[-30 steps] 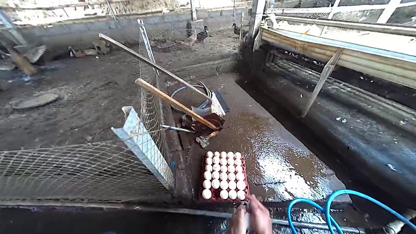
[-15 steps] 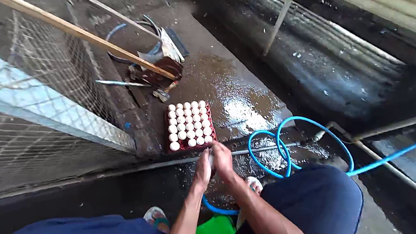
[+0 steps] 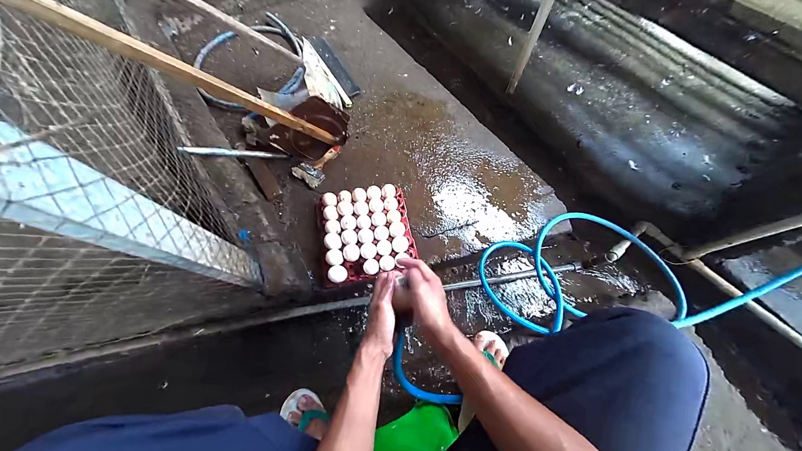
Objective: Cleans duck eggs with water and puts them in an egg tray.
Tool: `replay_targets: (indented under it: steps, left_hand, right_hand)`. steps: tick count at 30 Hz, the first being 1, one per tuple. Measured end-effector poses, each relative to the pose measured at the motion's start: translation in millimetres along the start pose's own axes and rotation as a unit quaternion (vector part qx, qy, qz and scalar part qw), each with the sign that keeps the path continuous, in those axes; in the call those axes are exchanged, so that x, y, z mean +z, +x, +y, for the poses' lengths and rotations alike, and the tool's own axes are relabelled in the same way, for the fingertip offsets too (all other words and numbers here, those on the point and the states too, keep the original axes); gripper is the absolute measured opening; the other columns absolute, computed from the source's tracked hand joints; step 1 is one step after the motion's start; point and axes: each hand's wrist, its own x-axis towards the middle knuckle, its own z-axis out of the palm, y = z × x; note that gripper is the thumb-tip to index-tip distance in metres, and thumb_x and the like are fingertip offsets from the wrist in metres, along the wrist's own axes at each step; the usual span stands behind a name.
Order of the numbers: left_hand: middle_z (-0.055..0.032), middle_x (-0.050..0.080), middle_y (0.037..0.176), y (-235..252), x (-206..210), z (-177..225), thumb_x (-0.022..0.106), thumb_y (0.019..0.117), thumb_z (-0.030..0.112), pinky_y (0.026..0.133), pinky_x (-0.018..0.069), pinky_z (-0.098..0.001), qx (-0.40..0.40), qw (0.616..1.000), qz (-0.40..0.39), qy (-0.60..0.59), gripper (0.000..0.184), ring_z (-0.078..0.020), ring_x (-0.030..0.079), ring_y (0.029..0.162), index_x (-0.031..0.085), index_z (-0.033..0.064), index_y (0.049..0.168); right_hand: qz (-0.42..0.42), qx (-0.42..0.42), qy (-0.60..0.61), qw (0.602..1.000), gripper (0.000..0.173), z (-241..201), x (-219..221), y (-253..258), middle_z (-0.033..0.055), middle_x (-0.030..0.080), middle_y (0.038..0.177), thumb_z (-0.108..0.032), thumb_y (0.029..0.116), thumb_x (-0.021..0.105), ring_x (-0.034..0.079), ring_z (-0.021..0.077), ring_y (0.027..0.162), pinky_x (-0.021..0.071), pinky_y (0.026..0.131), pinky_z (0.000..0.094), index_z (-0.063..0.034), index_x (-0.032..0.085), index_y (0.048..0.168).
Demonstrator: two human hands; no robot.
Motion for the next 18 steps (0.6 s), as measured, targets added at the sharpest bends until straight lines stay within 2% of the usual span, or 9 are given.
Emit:
replay_targets:
  steps: [2,5,7,9,12,13,15,16,18]
  left_hand:
    - [-0.0081,0.062,0.110,-4.3,5.1,-2.9,0.025,0.1115,0.020,0.088,0.0509,-0.0275,0.029,0.999,0.027,0.011,0.041,-0.0088,0.059,0.098,0.055,-0.0028,0.128]
    - [-0.0136,0.062,0.102,-6.4,8.7,-7.9,0.024,0.1085,0.021,0.085,0.0515,-0.0353,0.050,0.990,0.049,0.125,0.046,-0.0165,0.060,0.094,0.060,-0.0058,0.115]
    - [-0.0241,0.063,0.115,-9.5,14.0,-1.9,0.025,0.1091,0.017,0.099,0.0475,-0.0429,0.048,0.985,0.081,0.145,0.047,-0.0260,0.060,0.108,0.060,-0.0121,0.121]
    - [-0.0160,0.064,0.103,-11.9,17.5,5.2,0.029,0.1107,0.019,0.087,0.0501,-0.0366,0.003,0.988,0.096,0.124,0.042,-0.0180,0.060,0.094,0.062,-0.0073,0.115]
    - [-0.0082,0.060,0.088,-12.8,19.9,8.2,0.029,0.1107,0.026,0.068,0.0498,-0.0324,-0.041,0.989,0.082,0.115,0.043,-0.0135,0.057,0.077,0.063,-0.0002,0.110]
    - [-0.0123,0.062,0.095,-14.6,20.5,8.2,0.030,0.1101,0.022,0.077,0.0505,-0.0356,-0.023,0.987,0.091,0.128,0.041,-0.0164,0.059,0.085,0.063,-0.0036,0.112]
    - [-0.0197,0.065,0.103,-15.0,18.1,7.0,0.037,0.1081,0.011,0.089,0.0498,-0.0377,0.022,0.980,0.100,0.168,0.034,-0.0204,0.061,0.096,0.062,-0.0111,0.115]
    - [-0.0139,0.063,0.097,-15.2,17.0,8.0,0.035,0.1091,0.014,0.083,0.0497,-0.0328,0.002,0.985,0.094,0.143,0.034,-0.0151,0.059,0.089,0.061,-0.0076,0.113]
    - [-0.0043,0.059,0.078,-12.0,13.4,11.3,0.027,0.1116,0.029,0.059,0.0478,-0.0279,-0.087,0.991,0.074,0.068,0.043,-0.0099,0.055,0.065,0.062,0.0031,0.105]
  right_hand:
    - [0.014,-0.056,-0.072,0.996,0.039,4.0,5.0,-9.1,0.0169,0.062,0.140,-0.017,0.1009,0.044,0.055,0.0249,0.135,0.0443,0.113,0.0455,-0.0021,0.069,0.127]
    - [0.047,0.065,0.007,0.997,0.037,7.3,4.5,2.5,0.0166,0.065,0.123,-0.021,0.1073,0.040,0.062,0.0248,0.111,0.0508,0.094,0.0475,-0.0041,0.062,0.132]
    - [0.063,0.038,-0.007,0.997,0.042,1.9,11.1,-12.9,0.0172,0.065,0.129,-0.021,0.1078,0.035,0.061,0.0250,0.120,0.0486,0.102,0.0482,-0.0018,0.061,0.134]
    - [0.067,-0.009,-0.018,0.998,0.042,1.1,13.1,-20.6,0.0170,0.063,0.137,-0.015,0.1044,0.036,0.058,0.0241,0.129,0.0457,0.109,0.0467,0.0005,0.063,0.133]
    - [0.087,0.071,0.042,0.993,0.038,0.3,7.8,-1.9,0.0181,0.063,0.126,-0.019,0.1074,0.040,0.060,0.0258,0.116,0.0491,0.097,0.0477,-0.0016,0.056,0.137]
    - [0.089,0.061,0.022,0.994,0.039,1.0,10.7,-7.6,0.0181,0.063,0.127,-0.020,0.1075,0.039,0.061,0.0256,0.116,0.0497,0.097,0.0473,-0.0016,0.056,0.136]
    - [0.078,-0.032,-0.046,0.995,0.043,2.4,16.7,-27.1,0.0194,0.059,0.141,-0.016,0.1025,0.040,0.054,0.0260,0.134,0.0441,0.112,0.0452,0.0011,0.059,0.137]
    - [0.078,-0.054,-0.059,0.994,0.042,4.1,17.2,-28.1,0.0194,0.059,0.141,-0.015,0.1002,0.043,0.054,0.0266,0.136,0.0432,0.113,0.0460,0.0006,0.063,0.134]
    - [0.074,0.012,-0.029,0.997,0.038,4.1,11.9,-7.5,0.0166,0.067,0.126,-0.017,0.1025,0.045,0.063,0.0244,0.117,0.0501,0.098,0.0480,-0.0029,0.063,0.134]
